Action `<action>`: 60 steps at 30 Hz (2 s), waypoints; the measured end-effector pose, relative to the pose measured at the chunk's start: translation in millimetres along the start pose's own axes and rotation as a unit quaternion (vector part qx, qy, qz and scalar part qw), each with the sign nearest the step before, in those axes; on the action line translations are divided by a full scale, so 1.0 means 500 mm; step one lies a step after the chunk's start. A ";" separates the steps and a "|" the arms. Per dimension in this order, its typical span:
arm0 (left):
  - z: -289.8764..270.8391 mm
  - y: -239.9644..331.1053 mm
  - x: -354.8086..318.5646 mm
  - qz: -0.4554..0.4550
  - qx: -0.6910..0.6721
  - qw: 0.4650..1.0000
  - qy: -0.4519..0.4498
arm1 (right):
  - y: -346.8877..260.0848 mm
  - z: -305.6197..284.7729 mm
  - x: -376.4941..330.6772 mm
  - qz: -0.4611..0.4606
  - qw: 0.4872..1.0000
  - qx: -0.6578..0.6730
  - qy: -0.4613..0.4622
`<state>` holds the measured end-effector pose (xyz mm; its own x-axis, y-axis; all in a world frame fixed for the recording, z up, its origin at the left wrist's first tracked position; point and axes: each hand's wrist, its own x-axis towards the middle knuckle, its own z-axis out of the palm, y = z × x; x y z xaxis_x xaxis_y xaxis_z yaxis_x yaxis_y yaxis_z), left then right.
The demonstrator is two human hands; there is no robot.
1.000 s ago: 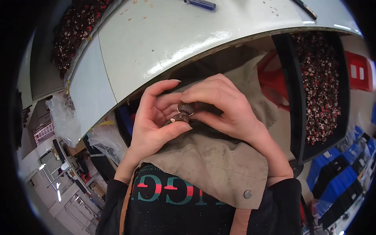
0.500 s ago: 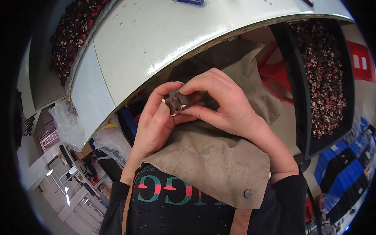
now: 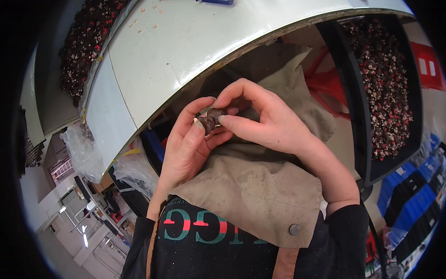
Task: Assembling small toy figurines by applying glue and joining plastic parts.
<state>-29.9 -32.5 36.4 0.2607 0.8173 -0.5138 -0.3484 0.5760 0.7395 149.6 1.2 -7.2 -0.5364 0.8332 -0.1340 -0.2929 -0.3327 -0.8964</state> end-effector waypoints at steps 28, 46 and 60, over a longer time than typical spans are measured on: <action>-0.012 -0.020 -0.001 0.100 -0.001 0.994 -0.048 | -0.015 0.009 0.002 -0.043 0.997 0.065 -0.015; -0.024 -0.015 -0.009 0.159 0.087 0.980 -0.079 | 0.001 -0.002 0.010 -0.072 0.995 0.038 -0.058; -0.029 -0.003 -0.006 0.268 0.212 0.937 -0.076 | 0.021 -0.006 0.016 -0.111 0.990 0.050 -0.076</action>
<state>-43.1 -35.7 30.4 0.2868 0.9577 0.0242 -0.0855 0.0005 0.9963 144.8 5.6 -19.1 -0.5607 0.8171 0.1340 -0.4904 -0.1974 -0.8488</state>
